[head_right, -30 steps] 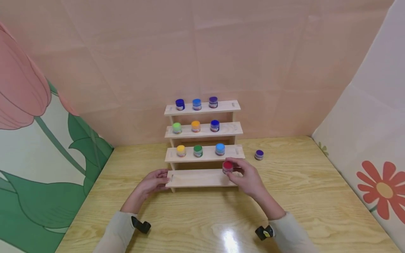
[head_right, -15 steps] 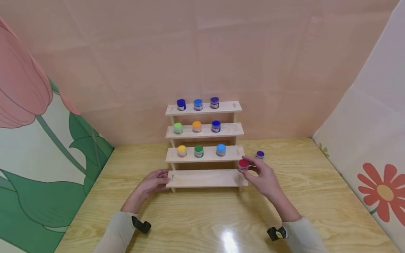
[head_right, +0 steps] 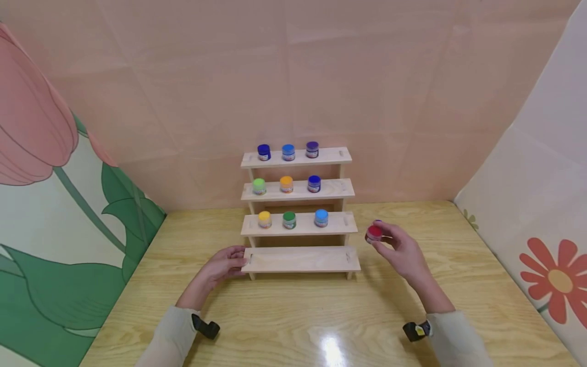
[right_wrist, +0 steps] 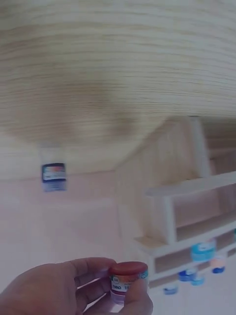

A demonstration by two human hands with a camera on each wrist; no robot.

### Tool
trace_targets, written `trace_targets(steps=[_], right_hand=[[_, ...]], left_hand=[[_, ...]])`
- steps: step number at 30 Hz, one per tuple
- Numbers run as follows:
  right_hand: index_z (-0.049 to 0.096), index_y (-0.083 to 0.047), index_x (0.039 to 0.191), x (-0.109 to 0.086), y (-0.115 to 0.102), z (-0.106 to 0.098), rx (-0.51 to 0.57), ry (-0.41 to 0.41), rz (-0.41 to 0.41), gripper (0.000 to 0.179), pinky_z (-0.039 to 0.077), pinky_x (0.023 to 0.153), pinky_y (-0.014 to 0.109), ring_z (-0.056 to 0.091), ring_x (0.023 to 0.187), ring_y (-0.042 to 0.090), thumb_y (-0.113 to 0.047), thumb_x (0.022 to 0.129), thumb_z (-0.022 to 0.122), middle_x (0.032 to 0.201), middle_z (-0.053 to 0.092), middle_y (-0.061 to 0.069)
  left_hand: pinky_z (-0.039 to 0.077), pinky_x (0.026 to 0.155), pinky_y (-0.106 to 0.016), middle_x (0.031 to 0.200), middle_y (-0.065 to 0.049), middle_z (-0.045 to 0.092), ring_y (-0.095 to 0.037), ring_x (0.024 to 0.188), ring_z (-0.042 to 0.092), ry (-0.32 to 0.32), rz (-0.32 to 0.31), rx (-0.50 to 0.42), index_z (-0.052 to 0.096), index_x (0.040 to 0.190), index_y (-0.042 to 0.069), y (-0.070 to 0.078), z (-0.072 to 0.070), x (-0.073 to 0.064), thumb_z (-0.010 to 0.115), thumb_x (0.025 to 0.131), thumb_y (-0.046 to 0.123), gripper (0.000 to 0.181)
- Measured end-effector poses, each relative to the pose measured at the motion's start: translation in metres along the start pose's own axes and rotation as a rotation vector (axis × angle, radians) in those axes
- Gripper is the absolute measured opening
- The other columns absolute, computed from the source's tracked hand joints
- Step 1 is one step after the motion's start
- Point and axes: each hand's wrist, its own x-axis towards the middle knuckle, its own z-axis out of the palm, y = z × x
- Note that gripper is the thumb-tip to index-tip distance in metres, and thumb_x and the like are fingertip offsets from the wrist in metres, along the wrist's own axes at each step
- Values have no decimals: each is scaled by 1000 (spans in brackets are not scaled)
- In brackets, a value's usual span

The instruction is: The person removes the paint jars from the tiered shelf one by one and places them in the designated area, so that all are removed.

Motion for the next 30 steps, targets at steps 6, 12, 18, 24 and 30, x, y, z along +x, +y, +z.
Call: trace_targets(steps=[6,12,18,24,30], right_hand=[[52,1,144,6,18,-13,-28,7,19,52,52,80,8,58,102,-10,-14,97,70,126,61,5],[50,1,145,11,36,-24,-35,20,50,54,51,82,7,59,99,-11,-17,98,69,117,60,-15],[48,-2,147,17,54,-32,-7,37,121,58,50,82,6,57,99,-14,-26,99,68,114,57,-24],[46,2,148,23,70,-38,3,40,143,61,51,81,6,55,99,-16,-27,99,68,116,56,-25],[44,-1,150,31,83,-43,-35,23,200,64,50,81,5,51,100,-16,-33,99,66,129,61,6]], left_hand=[[60,73,-29,115,-17,61,-21,88,65,2,4,-3,42,144,-12,0,1,0,64,95,-2,55],[60,74,-30,116,-17,61,-19,89,65,6,-4,-2,43,144,-11,1,1,-1,64,95,-2,54],[60,75,-30,117,-18,61,-19,88,65,0,1,13,42,144,-12,3,1,-3,64,96,-1,54],[61,75,-31,118,-19,60,-19,89,65,0,3,13,42,144,-12,3,1,-4,64,96,-1,54],[60,73,-29,116,-17,61,-20,90,65,4,2,9,43,144,-11,1,2,-2,64,96,-1,54]])
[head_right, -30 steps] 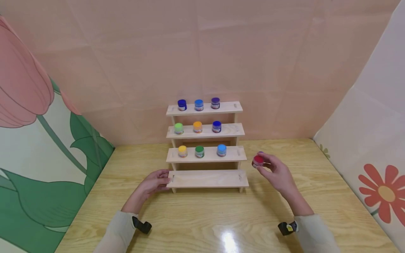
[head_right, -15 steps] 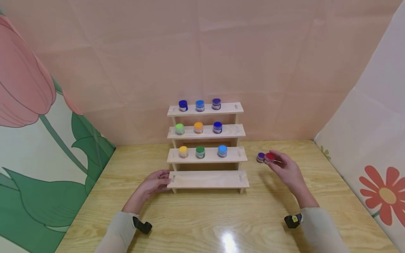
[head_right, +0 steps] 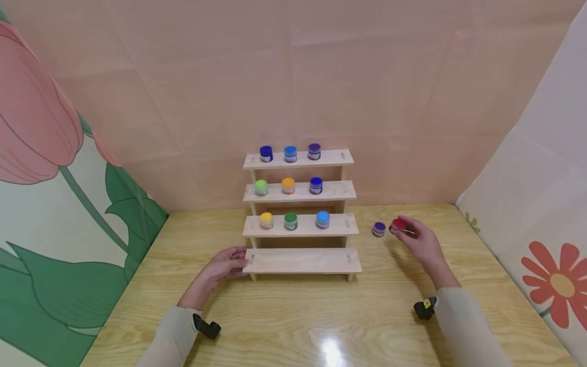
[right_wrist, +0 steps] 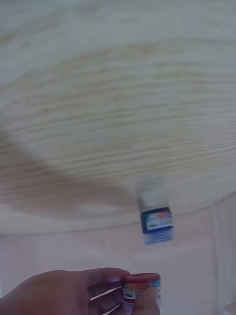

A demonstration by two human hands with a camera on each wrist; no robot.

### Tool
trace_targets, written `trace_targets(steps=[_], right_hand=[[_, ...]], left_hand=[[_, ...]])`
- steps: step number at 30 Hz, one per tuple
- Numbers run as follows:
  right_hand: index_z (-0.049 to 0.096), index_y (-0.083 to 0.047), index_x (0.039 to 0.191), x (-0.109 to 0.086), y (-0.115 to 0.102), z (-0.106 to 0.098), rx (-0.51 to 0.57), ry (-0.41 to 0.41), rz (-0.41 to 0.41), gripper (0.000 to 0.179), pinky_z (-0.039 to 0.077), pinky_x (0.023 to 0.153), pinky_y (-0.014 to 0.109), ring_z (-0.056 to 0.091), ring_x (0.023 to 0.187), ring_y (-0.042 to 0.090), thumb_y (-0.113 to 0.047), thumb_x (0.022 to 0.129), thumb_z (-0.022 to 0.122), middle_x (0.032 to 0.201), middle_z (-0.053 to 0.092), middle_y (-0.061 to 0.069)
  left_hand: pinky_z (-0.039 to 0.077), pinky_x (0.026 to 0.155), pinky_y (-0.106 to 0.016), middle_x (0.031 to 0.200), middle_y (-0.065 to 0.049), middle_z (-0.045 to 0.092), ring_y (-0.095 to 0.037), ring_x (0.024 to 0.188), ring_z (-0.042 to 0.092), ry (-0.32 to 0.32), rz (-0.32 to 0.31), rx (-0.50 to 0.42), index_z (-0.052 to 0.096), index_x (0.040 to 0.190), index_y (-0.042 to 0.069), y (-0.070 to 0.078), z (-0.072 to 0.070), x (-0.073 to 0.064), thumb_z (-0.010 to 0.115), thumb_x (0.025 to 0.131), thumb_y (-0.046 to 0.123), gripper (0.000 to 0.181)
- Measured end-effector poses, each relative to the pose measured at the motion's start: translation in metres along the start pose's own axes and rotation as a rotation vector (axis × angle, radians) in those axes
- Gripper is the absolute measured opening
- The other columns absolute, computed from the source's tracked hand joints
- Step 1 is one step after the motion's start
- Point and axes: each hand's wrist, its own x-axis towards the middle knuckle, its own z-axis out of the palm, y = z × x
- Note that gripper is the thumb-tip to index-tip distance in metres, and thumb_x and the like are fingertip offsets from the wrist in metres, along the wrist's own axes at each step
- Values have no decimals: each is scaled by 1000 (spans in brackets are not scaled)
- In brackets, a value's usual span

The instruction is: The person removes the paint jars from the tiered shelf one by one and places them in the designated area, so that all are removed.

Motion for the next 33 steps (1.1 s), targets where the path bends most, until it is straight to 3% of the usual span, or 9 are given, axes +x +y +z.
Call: trace_targets(steps=[4,8,11,21,28,33], right_hand=[[41,0,152,5,5,-2,-30,-28,24,66,48,81,4,57,110,1,-35,101,64,142,51,29],[38,1,153,11,9,-3,-44,-53,39,69,47,80,3,53,126,38,-37,101,62,145,48,30],[37,2,153,13,12,-4,-32,-66,48,69,47,79,3,47,130,49,-38,102,61,145,47,31],[38,4,152,22,22,-3,-54,-88,54,66,43,79,2,46,129,48,-35,103,61,142,49,31],[40,3,151,26,28,-3,-136,-101,66,65,41,82,14,49,128,48,-35,102,61,140,52,32],[41,6,149,28,29,-2,-152,-102,50,63,41,77,9,49,126,50,-31,103,62,139,51,34]], left_hand=[[60,72,-29,116,-17,60,-19,89,64,3,0,-2,42,145,-11,-1,0,0,63,96,-2,54],[60,71,-28,117,-17,60,-19,87,64,-3,-2,-5,41,145,-11,-1,0,-1,63,96,-1,55],[60,71,-28,116,-16,60,-19,87,64,1,-8,-9,42,145,-11,-2,-1,0,64,96,-2,55],[60,73,-29,114,-14,60,-20,90,64,26,-36,-10,44,145,-8,-1,1,3,65,95,-2,55],[60,73,-28,115,-14,58,-20,91,63,31,-33,-16,45,146,-7,-1,1,3,65,95,-2,55],[60,74,-29,115,-15,58,-20,88,64,25,-20,-15,44,144,-9,-1,1,2,64,95,-2,53]])
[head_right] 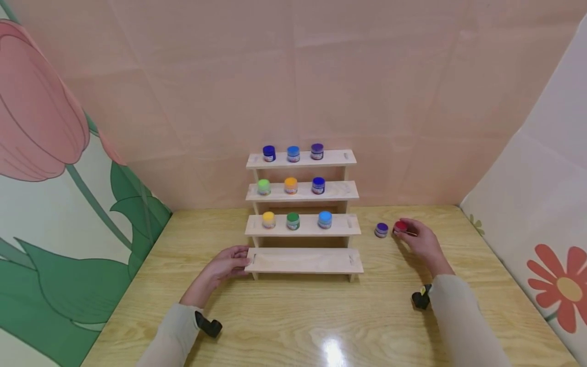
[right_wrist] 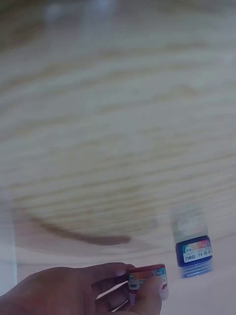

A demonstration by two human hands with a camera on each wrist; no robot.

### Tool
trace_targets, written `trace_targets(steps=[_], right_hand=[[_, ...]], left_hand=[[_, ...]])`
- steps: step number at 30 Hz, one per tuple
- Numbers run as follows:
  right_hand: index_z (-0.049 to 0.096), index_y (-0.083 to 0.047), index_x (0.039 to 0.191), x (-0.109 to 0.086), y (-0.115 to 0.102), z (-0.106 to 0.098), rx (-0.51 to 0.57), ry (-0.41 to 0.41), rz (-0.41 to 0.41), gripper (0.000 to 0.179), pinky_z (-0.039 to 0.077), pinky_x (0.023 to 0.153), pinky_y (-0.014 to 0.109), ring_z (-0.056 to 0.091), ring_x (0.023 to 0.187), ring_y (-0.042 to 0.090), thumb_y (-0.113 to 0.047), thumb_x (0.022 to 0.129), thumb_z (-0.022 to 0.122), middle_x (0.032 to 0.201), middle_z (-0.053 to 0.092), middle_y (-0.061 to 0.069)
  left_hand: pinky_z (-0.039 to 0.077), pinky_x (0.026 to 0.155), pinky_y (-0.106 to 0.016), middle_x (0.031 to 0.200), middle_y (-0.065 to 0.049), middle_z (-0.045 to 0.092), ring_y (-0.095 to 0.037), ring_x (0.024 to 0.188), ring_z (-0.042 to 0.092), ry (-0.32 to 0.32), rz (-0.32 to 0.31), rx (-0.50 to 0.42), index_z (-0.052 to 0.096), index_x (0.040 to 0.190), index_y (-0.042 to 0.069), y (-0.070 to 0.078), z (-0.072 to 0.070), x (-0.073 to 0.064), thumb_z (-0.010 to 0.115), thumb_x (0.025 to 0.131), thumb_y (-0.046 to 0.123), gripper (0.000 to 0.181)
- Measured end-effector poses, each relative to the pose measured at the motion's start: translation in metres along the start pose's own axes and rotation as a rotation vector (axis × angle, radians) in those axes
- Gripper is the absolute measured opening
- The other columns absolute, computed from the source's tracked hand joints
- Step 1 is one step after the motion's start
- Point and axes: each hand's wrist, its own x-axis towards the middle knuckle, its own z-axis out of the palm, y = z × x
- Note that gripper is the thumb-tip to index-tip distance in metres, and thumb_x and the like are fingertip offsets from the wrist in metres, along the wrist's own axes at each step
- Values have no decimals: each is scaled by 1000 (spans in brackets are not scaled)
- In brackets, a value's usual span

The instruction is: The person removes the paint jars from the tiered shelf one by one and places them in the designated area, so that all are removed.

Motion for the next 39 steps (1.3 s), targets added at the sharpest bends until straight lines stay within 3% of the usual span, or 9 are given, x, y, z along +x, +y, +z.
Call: trace_targets(steps=[7,15,24,28,32,39], right_hand=[[45,7,146,6,4,5,-29,14,-12,59,41,80,10,54,120,44,-27,102,64,133,56,34],[44,8,145,9,7,8,-59,-3,-2,58,46,97,47,53,122,49,-25,102,63,134,54,36],[36,10,149,9,-1,0,-31,-60,17,62,42,103,61,47,128,52,-24,103,61,141,46,37],[37,8,150,10,-8,-9,-34,-32,-8,60,51,98,36,45,130,53,-27,105,57,144,45,35],[41,6,148,9,-25,-17,-7,14,-42,60,47,83,13,46,130,52,-31,105,57,144,47,34],[41,-1,151,2,-68,-20,37,26,-58,65,46,84,8,52,126,38,-42,103,57,146,49,27]], left_hand=[[60,74,-29,115,-15,59,-20,89,64,7,-2,-2,44,144,-8,0,0,0,64,95,-2,53],[61,73,-29,115,-14,59,-20,91,63,3,-7,-2,44,145,-8,-1,0,1,65,95,-2,54],[61,77,-32,114,-14,59,-19,89,64,7,-7,3,46,144,-7,0,1,2,64,95,-2,52],[61,78,-33,114,-14,59,-20,88,65,12,-2,1,47,143,-7,0,2,2,64,95,-2,51],[61,76,-32,114,-14,59,-20,90,64,11,-3,0,46,143,-8,-1,1,3,64,95,-2,52],[61,73,-30,112,-12,58,-20,91,63,8,-4,-4,45,144,-8,-1,0,3,65,95,-3,53]])
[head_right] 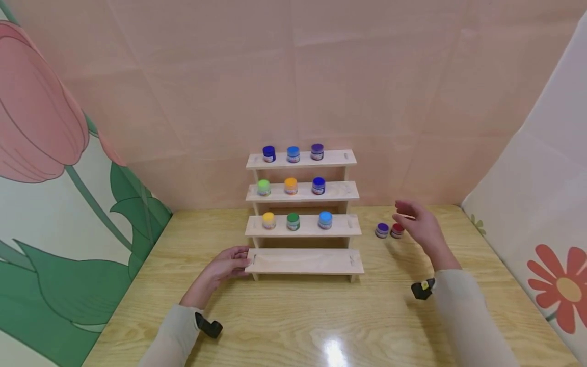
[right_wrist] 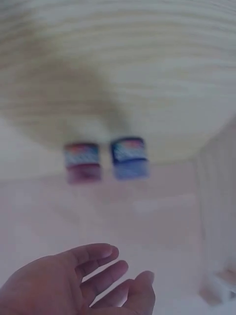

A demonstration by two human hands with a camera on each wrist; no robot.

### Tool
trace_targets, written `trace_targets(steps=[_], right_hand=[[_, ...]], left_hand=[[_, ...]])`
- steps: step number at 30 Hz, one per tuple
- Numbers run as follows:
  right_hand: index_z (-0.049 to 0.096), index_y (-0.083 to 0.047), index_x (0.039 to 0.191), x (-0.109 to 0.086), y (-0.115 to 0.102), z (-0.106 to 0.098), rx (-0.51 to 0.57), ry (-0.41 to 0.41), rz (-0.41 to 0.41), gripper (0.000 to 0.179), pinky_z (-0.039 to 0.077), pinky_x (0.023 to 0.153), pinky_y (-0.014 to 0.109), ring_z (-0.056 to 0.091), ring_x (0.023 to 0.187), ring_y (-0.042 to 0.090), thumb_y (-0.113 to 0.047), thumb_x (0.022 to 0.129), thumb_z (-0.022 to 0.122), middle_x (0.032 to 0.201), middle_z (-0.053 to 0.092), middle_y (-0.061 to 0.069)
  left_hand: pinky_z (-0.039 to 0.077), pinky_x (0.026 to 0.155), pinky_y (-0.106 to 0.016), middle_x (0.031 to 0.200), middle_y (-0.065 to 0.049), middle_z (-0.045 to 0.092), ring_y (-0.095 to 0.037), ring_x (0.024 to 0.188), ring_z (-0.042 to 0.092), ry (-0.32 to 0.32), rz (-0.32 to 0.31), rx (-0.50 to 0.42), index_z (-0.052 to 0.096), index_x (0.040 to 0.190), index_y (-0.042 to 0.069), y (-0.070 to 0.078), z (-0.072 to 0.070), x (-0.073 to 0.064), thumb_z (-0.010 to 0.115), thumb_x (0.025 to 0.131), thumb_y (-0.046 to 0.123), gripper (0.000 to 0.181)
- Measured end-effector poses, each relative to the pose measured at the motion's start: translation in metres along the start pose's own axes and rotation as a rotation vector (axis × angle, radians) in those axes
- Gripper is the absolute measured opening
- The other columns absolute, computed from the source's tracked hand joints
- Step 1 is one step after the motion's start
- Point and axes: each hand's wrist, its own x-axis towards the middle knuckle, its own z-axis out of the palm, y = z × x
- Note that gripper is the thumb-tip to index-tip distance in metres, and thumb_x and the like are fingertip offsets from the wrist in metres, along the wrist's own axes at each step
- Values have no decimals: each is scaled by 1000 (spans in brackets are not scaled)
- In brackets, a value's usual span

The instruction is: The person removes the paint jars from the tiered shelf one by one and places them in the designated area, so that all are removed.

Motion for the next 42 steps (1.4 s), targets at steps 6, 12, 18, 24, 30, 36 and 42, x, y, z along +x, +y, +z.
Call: trace_targets(steps=[6,12,18,24,30,36,42], right_hand=[[47,-1,147,-5,-34,8,57,12,-42,58,50,78,7,55,109,3,-34,103,60,141,53,27],[48,-2,146,-13,-62,17,85,14,-39,56,54,75,12,55,121,34,-35,102,61,139,55,25],[50,-3,144,-21,-82,24,93,14,-36,57,52,75,11,55,123,40,-39,102,61,137,56,24],[53,0,141,-24,-94,34,93,30,-87,51,45,82,4,59,116,28,-32,102,63,132,59,25],[56,1,137,-25,-102,45,118,42,-131,48,46,84,4,58,109,11,-27,100,66,129,61,25],[56,-2,137,-26,-109,55,144,24,-104,47,48,82,8,58,117,31,-30,100,66,130,61,22],[58,0,133,-25,-115,67,184,29,-129,42,47,88,7,59,110,13,-25,100,67,128,63,22]], left_hand=[[61,74,-30,112,-12,58,-20,92,63,3,-5,2,45,144,-8,0,0,-1,65,94,-3,54],[61,75,-31,114,-13,58,-20,92,63,-1,-8,7,45,145,-8,1,0,-2,66,94,-2,55],[61,74,-30,114,-12,58,-20,92,62,-5,-4,12,45,145,-7,1,0,-3,66,94,-1,55],[61,74,-30,115,-14,58,-21,92,63,-15,6,10,43,145,-9,1,0,-3,65,95,-1,55],[61,75,-30,117,-15,59,-21,92,64,-15,3,4,44,146,-7,0,-1,-2,65,95,-1,55],[61,74,-30,115,-15,60,-20,91,64,-28,16,6,43,145,-9,-1,-2,-2,65,95,-2,56],[61,74,-29,116,-15,60,-20,91,64,-24,19,8,43,146,-9,0,-1,-3,64,95,-2,56]])
